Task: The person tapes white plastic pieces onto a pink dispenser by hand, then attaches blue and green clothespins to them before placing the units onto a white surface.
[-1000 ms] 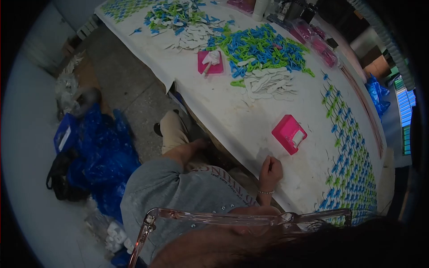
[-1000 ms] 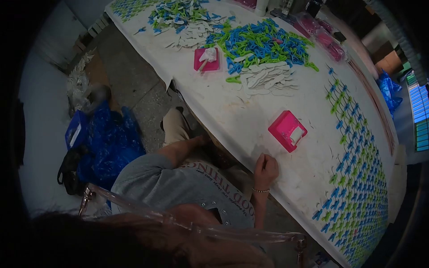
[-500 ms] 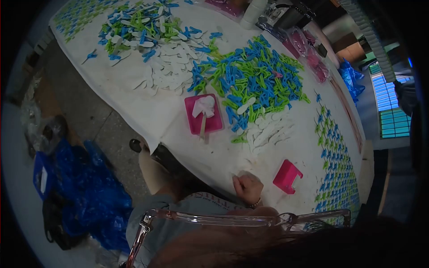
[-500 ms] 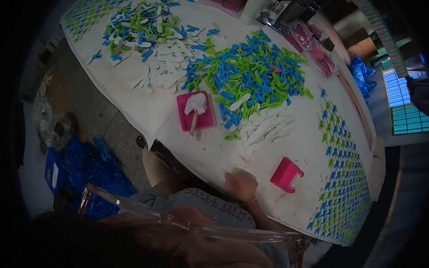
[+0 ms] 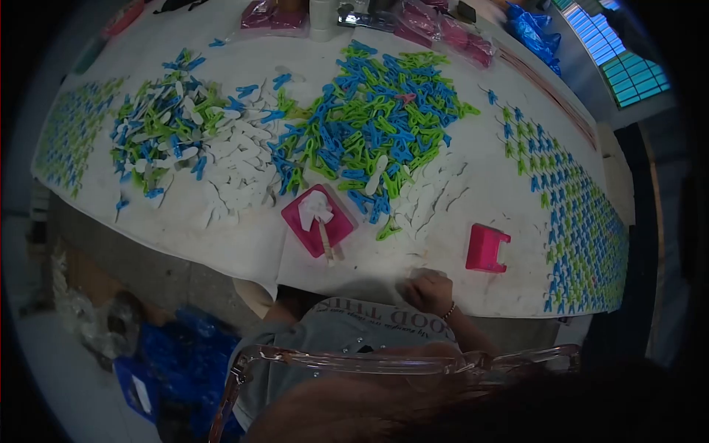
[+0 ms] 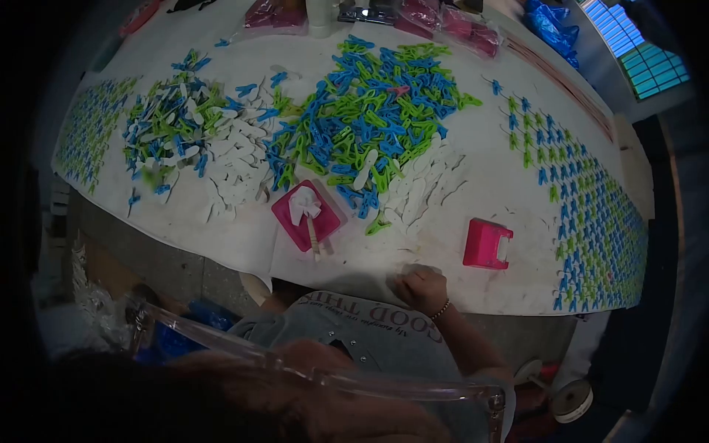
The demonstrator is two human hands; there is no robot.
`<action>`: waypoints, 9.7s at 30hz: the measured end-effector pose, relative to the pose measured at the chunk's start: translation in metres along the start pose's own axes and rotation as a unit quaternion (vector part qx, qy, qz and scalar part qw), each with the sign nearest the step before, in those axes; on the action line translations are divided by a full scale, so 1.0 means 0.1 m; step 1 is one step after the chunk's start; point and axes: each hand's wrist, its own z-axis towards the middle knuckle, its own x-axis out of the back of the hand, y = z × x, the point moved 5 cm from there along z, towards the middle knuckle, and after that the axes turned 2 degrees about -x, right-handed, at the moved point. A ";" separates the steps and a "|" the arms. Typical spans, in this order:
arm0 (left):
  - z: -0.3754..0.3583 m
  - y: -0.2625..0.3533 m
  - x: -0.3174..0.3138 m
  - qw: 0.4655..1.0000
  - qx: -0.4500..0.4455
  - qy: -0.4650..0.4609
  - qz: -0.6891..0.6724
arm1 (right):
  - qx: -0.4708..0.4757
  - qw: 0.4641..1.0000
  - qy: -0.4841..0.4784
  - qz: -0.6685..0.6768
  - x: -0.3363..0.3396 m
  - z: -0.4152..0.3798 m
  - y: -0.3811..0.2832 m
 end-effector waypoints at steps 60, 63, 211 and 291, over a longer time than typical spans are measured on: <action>-0.96 0.77 4.04 0.704 0.449 0.468 0.289 | -0.010 0.996 0.081 0.025 0.02 -0.08 -0.08; -0.92 0.51 4.41 0.725 0.453 0.446 0.265 | -0.030 0.994 0.093 0.049 0.02 -0.07 -0.08; 4.48 2.34 3.67 0.891 -0.041 0.086 0.444 | 0.121 0.878 -0.044 0.460 -1.41 1.23 -0.70; 2.37 2.67 2.62 0.896 -0.214 0.000 0.388 | 0.143 0.914 -0.149 0.349 -0.74 1.07 -0.82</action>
